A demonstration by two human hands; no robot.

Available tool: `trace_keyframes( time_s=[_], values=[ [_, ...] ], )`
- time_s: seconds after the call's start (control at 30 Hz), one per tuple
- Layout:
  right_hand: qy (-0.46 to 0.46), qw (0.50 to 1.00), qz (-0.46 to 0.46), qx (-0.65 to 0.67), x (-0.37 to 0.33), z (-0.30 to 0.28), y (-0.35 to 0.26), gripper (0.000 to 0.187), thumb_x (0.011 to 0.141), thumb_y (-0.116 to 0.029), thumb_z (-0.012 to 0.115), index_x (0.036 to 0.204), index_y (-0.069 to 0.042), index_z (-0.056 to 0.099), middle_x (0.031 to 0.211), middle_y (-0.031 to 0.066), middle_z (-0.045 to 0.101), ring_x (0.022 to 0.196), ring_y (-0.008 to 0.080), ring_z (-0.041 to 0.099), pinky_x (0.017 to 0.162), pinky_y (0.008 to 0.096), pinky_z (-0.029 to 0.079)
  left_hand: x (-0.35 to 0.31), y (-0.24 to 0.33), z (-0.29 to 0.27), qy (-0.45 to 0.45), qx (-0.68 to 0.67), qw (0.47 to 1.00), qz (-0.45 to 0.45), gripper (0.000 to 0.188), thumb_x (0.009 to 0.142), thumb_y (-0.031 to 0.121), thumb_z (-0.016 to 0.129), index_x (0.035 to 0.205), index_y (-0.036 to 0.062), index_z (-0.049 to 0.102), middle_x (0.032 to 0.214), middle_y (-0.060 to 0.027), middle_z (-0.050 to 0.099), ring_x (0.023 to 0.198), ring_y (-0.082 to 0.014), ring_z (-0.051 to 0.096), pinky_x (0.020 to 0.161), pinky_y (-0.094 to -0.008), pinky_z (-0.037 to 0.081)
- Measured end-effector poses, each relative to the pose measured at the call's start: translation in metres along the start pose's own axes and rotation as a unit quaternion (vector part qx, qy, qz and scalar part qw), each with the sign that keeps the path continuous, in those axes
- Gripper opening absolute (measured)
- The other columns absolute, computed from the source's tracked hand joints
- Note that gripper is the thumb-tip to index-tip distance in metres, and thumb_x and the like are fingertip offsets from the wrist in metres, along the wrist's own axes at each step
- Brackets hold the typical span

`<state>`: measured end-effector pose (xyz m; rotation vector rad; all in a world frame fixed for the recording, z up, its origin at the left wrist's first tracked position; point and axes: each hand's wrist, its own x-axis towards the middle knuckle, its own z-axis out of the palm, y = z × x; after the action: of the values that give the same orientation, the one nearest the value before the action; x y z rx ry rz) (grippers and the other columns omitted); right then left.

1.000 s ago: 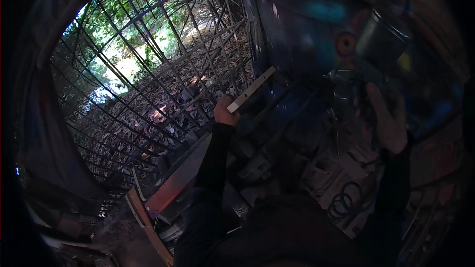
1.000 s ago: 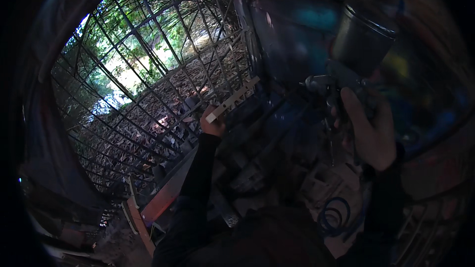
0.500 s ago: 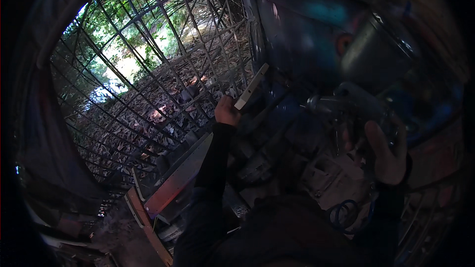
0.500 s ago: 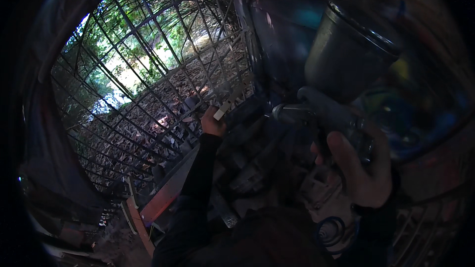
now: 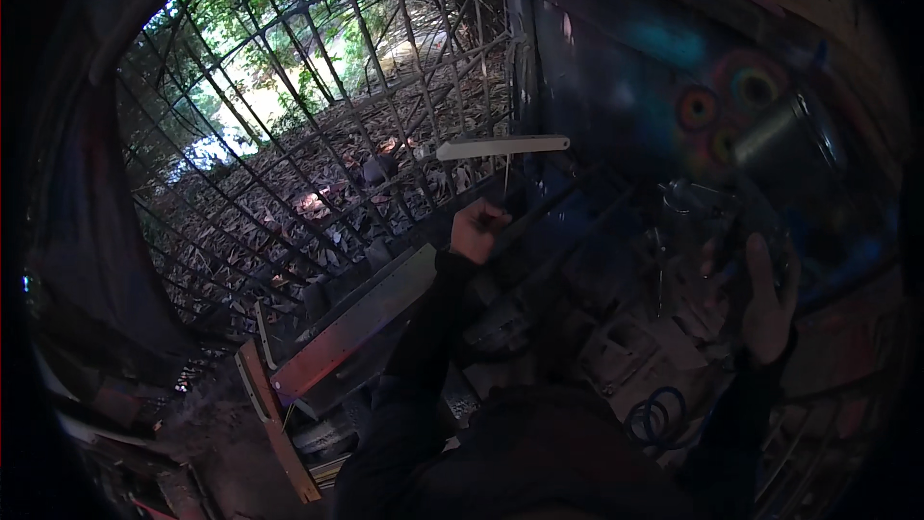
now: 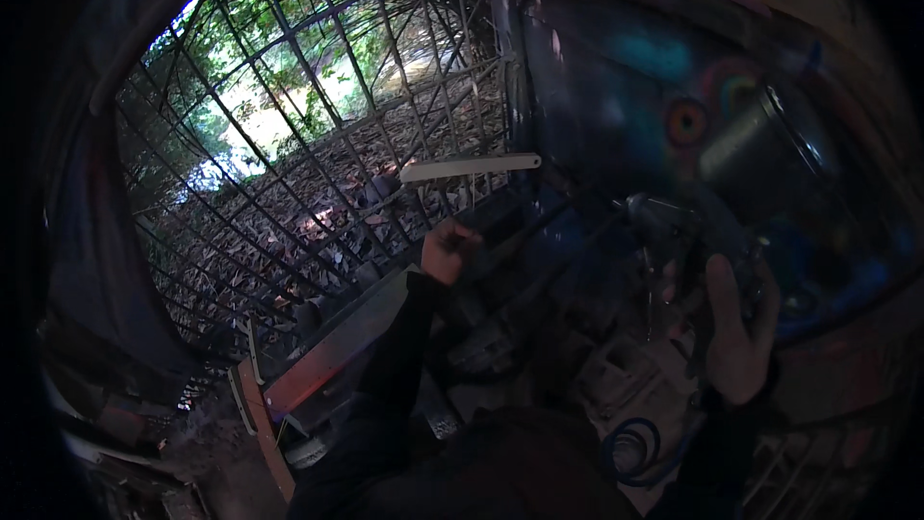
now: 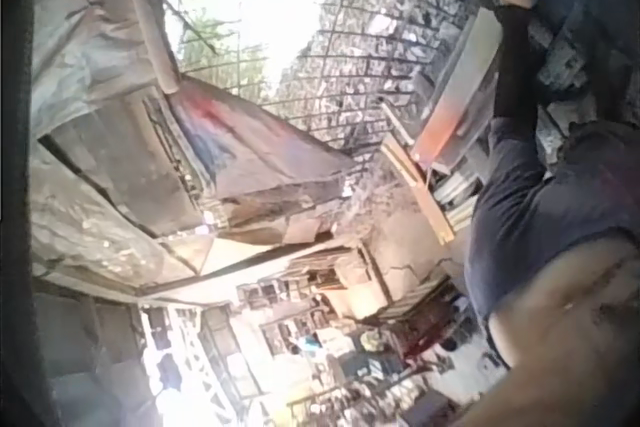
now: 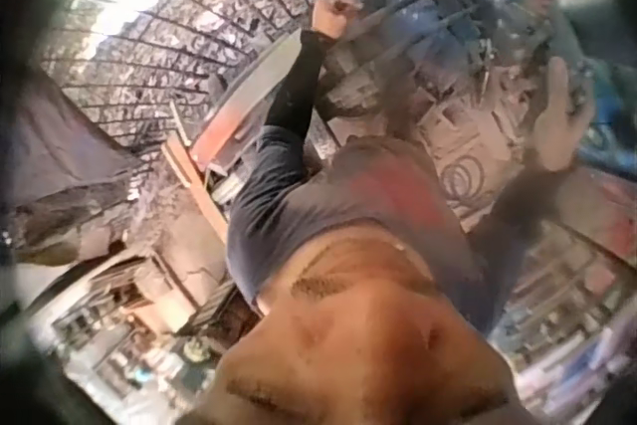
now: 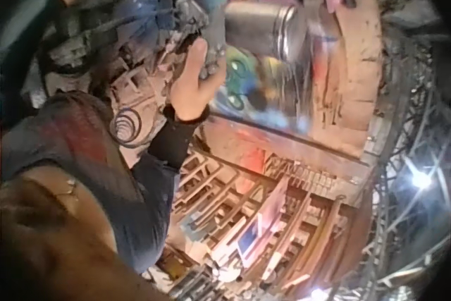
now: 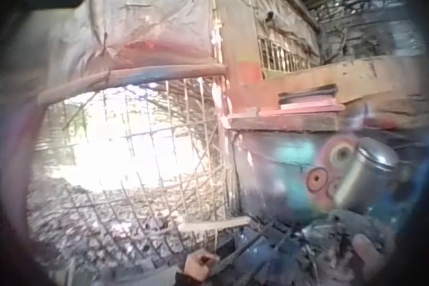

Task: The person uses a spray gun to apply paint to small wooden pieces. They hold each piece in their left hand and spray it with their right hand, then place the finished piece on a nearby workbench. The process is repeated for several pieces.

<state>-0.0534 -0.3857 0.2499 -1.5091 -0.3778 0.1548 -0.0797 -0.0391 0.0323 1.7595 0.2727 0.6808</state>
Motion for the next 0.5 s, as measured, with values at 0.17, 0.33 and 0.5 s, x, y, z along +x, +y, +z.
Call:
trace_keyframes(
  time_s=[0.17,0.33,0.5],
  values=[
    [0.024,1.000,-0.015,-0.010,-0.005,0.001,0.014,0.027,0.094,-0.022,0.050,0.110,0.000,0.050,0.086,0.0116,0.064,0.065,0.0126,0.059,0.047,0.0232,0.044,-0.004,0.003,0.000,-0.033,-0.148,0.988,-0.034,0.008,0.078,0.002,0.064,0.078,0.0003,0.057,0.074,-0.0057,0.063,0.062,-0.0094,0.056,0.058,-0.0252,0.044],
    [0.041,0.998,-0.013,-0.052,-0.007,0.000,0.022,0.025,0.094,-0.020,0.049,0.110,-0.002,0.051,0.088,0.0083,0.063,0.067,0.0110,0.058,0.047,0.0217,0.043,0.000,-0.003,-0.004,-0.017,-0.179,0.983,-0.041,0.008,0.078,0.001,0.064,0.078,-0.0003,0.056,0.073,-0.0058,0.062,0.059,-0.0105,0.056,0.056,-0.0256,0.044],
    [0.013,0.997,-0.031,-0.073,-0.009,0.009,0.026,0.024,0.093,-0.020,0.050,0.110,-0.003,0.051,0.087,0.0057,0.062,0.069,0.0088,0.057,0.048,0.0198,0.042,0.002,-0.007,-0.004,0.000,-0.162,0.986,-0.038,0.008,0.078,0.002,0.064,0.078,0.0005,0.056,0.072,-0.0050,0.061,0.061,-0.0108,0.056,0.056,-0.0253,0.044]
  ],
)
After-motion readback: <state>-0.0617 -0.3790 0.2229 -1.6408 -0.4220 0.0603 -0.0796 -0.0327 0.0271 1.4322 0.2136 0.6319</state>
